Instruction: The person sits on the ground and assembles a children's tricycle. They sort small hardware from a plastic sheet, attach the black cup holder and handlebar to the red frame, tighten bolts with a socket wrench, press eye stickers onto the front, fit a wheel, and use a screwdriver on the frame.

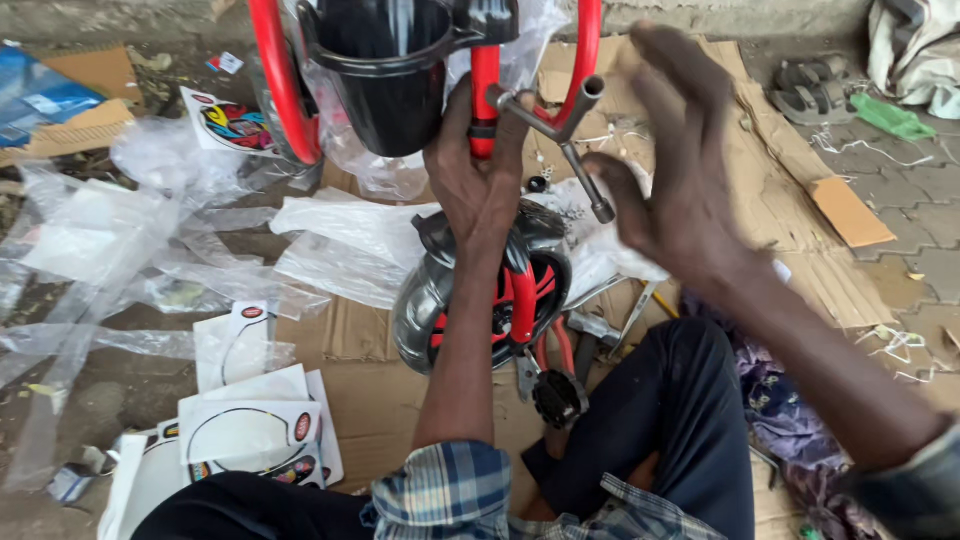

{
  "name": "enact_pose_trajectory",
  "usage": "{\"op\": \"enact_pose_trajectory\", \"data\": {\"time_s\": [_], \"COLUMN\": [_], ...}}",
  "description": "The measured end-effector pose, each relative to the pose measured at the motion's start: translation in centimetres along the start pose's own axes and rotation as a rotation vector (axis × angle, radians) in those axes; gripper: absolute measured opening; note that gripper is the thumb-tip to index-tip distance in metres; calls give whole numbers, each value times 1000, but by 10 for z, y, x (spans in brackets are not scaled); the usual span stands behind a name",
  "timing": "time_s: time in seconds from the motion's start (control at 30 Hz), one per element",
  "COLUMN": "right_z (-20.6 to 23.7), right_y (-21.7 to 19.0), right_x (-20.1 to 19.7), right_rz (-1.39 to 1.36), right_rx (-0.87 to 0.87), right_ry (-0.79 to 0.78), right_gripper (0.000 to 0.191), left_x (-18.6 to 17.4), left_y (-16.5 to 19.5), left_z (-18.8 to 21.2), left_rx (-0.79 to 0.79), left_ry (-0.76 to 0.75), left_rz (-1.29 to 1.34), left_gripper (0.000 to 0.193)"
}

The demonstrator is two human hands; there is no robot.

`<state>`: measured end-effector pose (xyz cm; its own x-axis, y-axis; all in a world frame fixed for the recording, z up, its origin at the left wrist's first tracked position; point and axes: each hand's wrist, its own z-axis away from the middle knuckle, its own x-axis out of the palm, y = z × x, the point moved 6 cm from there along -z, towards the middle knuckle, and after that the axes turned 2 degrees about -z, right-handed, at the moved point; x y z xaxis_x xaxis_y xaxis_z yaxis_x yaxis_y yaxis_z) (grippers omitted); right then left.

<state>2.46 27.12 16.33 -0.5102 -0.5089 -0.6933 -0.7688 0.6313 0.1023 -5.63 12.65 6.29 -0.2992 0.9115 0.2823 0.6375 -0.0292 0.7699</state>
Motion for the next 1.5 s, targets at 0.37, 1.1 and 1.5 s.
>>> {"op": "enact_pose_trajectory", "data": {"time_s": [0.37, 1.1, 1.5], "right_z": [-22, -8, -21], "right_y": [24, -15, 3], "right_x": [12, 44, -33], "right_rz": [888, 261, 248], "right_rx": [-1413, 501, -305], "right_ry": [-248, 289, 9], "right_gripper": [46, 40, 60], "left_x": [4, -2, 0], "left_y": [-22, 9, 1], "left_z": [2, -5, -1], "left_rx": [106, 117, -14], "left_ry": [-27, 30, 26], "left_rz": [-12, -89, 2], "left_gripper": [33, 27, 35]}}
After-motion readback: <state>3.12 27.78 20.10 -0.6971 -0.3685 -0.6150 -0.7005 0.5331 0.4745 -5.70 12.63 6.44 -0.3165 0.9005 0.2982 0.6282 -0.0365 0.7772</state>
